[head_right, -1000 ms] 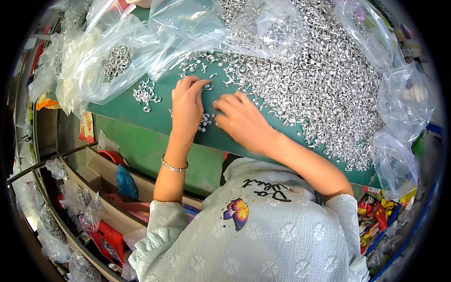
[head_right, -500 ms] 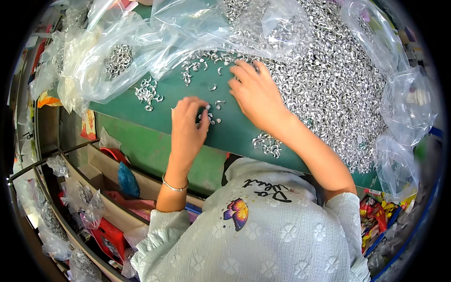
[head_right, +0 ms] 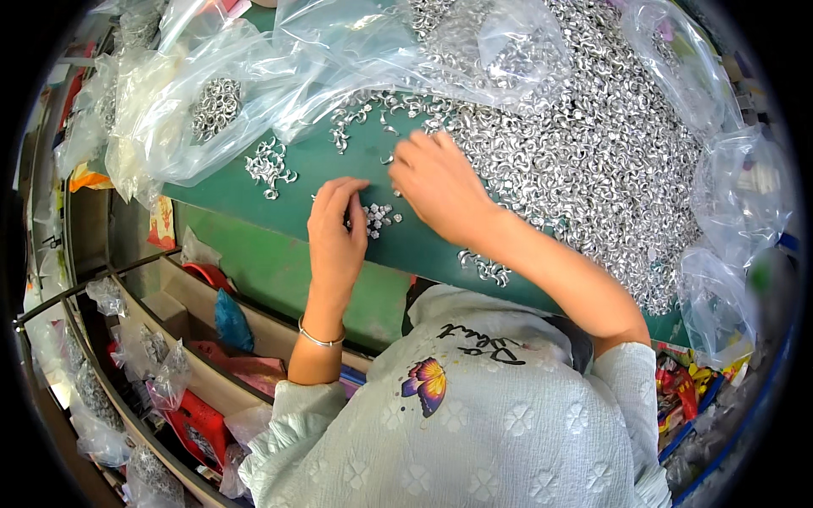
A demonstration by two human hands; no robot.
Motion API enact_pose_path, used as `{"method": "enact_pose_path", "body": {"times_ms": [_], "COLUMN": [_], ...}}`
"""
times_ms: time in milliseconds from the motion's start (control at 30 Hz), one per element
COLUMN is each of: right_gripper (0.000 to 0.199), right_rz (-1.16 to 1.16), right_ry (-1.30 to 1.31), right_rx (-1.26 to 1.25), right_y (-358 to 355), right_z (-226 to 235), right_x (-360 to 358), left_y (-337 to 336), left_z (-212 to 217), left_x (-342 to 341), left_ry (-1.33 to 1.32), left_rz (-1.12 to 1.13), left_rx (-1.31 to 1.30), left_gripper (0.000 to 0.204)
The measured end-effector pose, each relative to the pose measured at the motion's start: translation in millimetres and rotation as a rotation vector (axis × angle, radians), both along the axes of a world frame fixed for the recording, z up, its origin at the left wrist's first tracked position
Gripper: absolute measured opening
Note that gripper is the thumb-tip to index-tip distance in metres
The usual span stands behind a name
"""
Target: The person uses their hands to sort through a large pile of small silver-colored metal pieces on a green workbench, picking individual items and grouping them together.
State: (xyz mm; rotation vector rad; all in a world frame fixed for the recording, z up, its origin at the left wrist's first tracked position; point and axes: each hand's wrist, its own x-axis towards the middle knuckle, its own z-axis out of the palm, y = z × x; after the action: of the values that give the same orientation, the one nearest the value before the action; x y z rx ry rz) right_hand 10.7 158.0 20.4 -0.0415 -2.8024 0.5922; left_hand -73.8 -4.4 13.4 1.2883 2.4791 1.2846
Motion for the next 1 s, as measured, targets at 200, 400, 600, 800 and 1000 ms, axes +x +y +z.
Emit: {"method": "enact_pose_path", "body": {"times_ms": [200,400,600,800,1000], "right_gripper": [0.009,0.011,0.014,0.01,0.013], "right_rz": [0.158,-0.371,-0.274,-0.239,-0.327], "right_ry": [0.126,0.183,0.096,0.231,0.222], "right_rx": [-0.067,0.285,0.1,0.032,0.011], "right_y": [8,43,44,36,39], "right_z": [-6,-31,-20,-21,-13], "right_x": [1,-64,-47,-13,-4], "left_y": [3,7,-1,9,5], "left_z": [-1,6,-13,-7,-16], "left_x": [9,29,27,34,36], "left_ry": [0.027,0.093,0.069,0.064,0.09], "left_rz": [-0.052,-0.081,-0.093,-0.058,-0.015], "left_rx": [-0.022,-0.104,-0.091,-0.057,-0.074], "left_gripper": [0.022,0.029,0.028,0.023,0.025]}}
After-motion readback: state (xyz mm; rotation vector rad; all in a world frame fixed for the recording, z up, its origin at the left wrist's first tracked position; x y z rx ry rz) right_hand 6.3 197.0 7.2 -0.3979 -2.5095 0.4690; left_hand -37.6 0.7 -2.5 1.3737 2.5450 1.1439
